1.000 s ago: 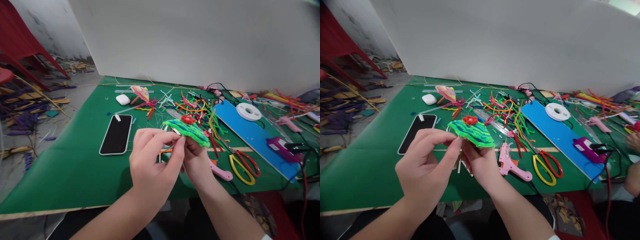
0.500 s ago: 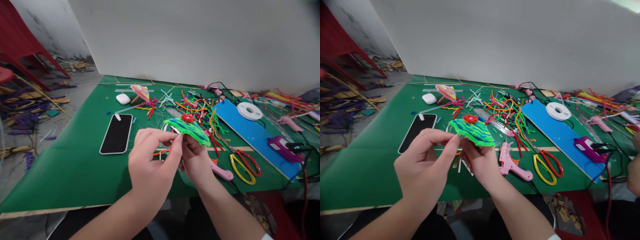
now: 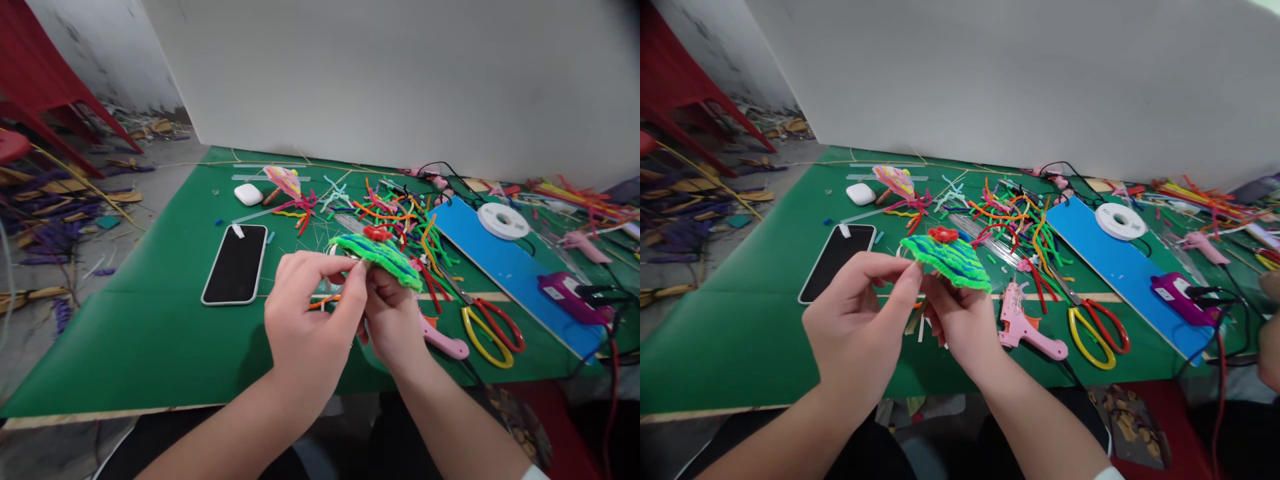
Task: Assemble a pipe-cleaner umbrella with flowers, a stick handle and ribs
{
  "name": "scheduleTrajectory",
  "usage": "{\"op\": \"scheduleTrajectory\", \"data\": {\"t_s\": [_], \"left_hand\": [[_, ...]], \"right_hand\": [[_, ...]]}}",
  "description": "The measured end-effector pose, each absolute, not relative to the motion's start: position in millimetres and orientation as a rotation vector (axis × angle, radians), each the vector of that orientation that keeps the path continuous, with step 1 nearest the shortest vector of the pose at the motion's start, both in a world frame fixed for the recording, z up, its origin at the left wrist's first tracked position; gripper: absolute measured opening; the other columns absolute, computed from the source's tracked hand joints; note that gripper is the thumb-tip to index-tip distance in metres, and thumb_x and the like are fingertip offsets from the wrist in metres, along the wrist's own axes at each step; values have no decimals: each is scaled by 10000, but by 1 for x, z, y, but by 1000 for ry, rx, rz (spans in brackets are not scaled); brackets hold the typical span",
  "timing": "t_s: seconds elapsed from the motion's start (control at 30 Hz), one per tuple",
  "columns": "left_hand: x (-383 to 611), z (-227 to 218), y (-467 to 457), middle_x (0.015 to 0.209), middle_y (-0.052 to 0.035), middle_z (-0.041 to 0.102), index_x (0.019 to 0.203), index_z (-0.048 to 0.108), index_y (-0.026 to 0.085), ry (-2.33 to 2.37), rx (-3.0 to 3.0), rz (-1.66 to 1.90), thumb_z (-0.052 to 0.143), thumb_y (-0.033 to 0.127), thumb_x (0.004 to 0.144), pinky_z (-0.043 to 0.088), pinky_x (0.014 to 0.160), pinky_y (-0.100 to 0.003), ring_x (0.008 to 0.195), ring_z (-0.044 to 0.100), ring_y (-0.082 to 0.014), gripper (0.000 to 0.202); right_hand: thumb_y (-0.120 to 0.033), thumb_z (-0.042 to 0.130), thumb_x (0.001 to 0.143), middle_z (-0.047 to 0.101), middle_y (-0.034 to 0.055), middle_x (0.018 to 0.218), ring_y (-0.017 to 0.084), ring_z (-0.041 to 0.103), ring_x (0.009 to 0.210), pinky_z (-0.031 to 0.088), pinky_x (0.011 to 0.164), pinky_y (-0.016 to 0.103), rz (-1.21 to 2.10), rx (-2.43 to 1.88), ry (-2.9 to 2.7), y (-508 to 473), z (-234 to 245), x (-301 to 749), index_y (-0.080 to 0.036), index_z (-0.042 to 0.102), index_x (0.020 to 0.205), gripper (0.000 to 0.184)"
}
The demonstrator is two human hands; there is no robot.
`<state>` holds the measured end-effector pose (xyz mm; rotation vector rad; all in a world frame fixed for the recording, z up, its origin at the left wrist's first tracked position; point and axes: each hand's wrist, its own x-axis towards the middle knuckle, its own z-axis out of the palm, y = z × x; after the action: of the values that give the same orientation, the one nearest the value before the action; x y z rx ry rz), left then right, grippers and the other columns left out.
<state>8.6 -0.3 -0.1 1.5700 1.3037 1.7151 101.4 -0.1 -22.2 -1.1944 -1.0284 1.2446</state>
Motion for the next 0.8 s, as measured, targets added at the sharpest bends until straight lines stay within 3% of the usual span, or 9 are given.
{"op": "scheduleTrajectory", "data": {"t_s": [0.47,0.8], "left_hand": [[8,4,-3,738,25,624,748,674,246,1073,1055,1461,643,250,753,469,622,-203,693,573,-104,32],[8,6,-2,711,20,611,737,680,225,1084,1041,1485,652,243,740,484,586,-176,671,567,-97,33]], "right_hand": [[-508,590,749,408,-55,354,53,337,241,205,221,178,1231,-1217,-1036,2,-19,101,-188,466,470,443],[-490,600,745,424,-55,371,50,342,247,206,230,179,1187,-1221,-1039,1,-18,100,-182,478,489,419]]}}
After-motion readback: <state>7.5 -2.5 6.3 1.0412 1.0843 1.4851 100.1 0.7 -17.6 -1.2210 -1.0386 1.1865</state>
